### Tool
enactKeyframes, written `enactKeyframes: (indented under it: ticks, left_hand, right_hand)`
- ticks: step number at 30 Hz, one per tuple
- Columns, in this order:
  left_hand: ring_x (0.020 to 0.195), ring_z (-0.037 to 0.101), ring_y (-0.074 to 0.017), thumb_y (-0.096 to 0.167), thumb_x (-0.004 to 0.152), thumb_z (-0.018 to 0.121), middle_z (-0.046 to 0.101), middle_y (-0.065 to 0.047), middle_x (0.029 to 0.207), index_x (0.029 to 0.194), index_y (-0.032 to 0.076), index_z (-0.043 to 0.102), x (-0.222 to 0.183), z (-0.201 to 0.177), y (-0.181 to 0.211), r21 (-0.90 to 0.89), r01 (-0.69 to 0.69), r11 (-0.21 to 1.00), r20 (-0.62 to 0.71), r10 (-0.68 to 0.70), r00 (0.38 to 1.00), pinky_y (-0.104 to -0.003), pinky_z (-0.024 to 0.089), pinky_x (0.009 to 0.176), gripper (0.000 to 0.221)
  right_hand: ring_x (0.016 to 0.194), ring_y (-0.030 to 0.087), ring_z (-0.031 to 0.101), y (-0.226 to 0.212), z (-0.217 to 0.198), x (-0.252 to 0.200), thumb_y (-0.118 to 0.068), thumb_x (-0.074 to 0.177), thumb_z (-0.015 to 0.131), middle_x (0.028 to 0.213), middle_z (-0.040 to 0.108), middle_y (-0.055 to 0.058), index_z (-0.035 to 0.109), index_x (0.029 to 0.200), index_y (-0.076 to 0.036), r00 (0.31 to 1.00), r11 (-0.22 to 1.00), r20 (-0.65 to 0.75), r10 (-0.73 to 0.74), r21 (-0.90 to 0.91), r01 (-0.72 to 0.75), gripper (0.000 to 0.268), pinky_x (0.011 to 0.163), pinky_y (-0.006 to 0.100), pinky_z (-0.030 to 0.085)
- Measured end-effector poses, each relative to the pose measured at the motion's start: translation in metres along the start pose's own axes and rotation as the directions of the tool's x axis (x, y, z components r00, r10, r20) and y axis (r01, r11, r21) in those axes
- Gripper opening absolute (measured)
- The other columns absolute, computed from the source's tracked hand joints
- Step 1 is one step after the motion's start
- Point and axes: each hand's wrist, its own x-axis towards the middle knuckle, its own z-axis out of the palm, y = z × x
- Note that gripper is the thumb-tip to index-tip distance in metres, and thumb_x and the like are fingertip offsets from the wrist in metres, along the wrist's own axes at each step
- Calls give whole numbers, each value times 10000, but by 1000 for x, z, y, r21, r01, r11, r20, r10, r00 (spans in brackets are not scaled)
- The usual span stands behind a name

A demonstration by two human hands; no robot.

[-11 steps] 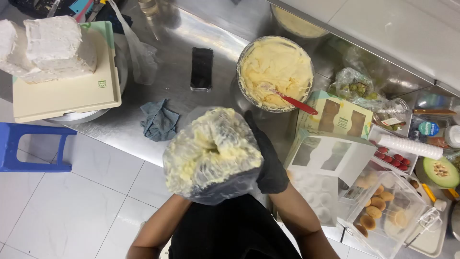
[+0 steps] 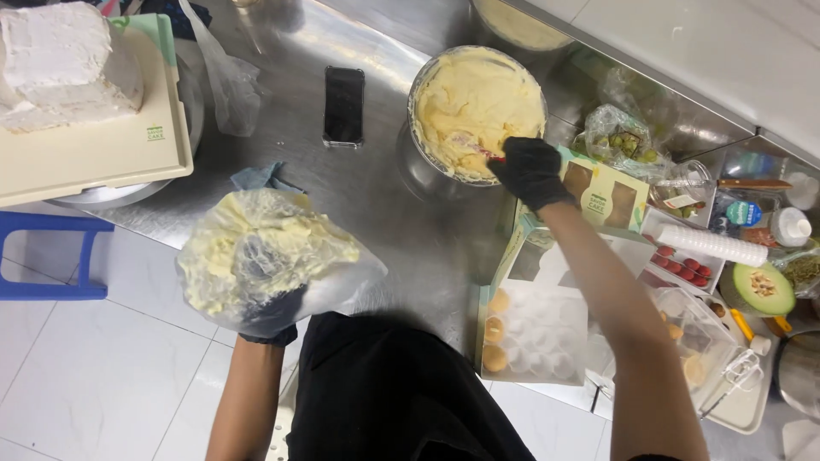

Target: Fill small pastries with cream using a piping bag and arrange them in a box.

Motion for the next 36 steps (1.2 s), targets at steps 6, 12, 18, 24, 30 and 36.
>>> enactKeyframes:
  ticks: [6, 12, 18, 24, 30, 36]
  left_hand:
    - [1245, 603, -217, 231, 1052, 587, 595, -121, 1404, 1468, 36, 483, -23, 25, 7, -159, 58, 986, -47, -66, 997, -354, 537, 1039, 471]
    - [1191, 642, -247, 208, 1057, 559, 622, -165, 1354, 1448, 5, 501, -16, 55, 0, -292, 212, 933, -31, -230, 973, -379, 570, 979, 445]
    - [1138, 678, -287, 196, 1068, 543, 644, -217, 1309, 1436, -36, 512, 1, 76, -3, -375, 377, 847, 43, -390, 920, -413, 597, 916, 437]
    - [1106, 694, -324, 209, 1065, 534, 658, -269, 1278, 1396, -82, 541, -34, -16, -17, -460, 321, 828, 105, -308, 945, -423, 600, 891, 440]
    - [1103, 694, -307, 201, 1061, 512, 654, -242, 1289, 1384, -65, 541, -74, -118, -62, -442, 162, 882, -54, -206, 977, -421, 607, 898, 420]
    - [1065, 712, -285, 172, 1052, 515, 662, -237, 1267, 1382, -52, 551, -80, -134, -75, -370, 258, 893, -144, -329, 933, -397, 623, 850, 401]
  right_hand:
    - [804, 380, 723, 108, 68, 4, -139, 897, 567, 869, 731, 194, 626, 1081, -39, 979, 898, 166, 117, -440, -33, 218, 685, 509, 547]
    - [793, 342, 720, 69, 80, 19, -105, 949, 526, 845, 714, 177, 642, 1128, -26, 993, 849, -12, -120, -520, 97, 228, 654, 468, 540]
    - [757, 328, 707, 48, 11, 45, -166, 952, 541, 844, 700, 149, 688, 1091, -89, 969, 821, 5, -245, -531, 210, 217, 618, 464, 532]
    - [812, 337, 719, 68, -37, 38, -154, 919, 544, 860, 721, 139, 698, 1118, -114, 982, 840, 186, -35, -527, 130, 255, 660, 494, 546]
    - [810, 288, 692, 108, 5, 47, -232, 976, 590, 897, 725, 170, 693, 1116, -56, 936, 988, 328, 128, 42, -150, 248, 672, 413, 539]
    - [594, 207, 583, 170, 50, 58, -168, 898, 694, 843, 691, 171, 748, 1162, -80, 914, 977, 405, -38, 208, -51, 283, 570, 369, 467]
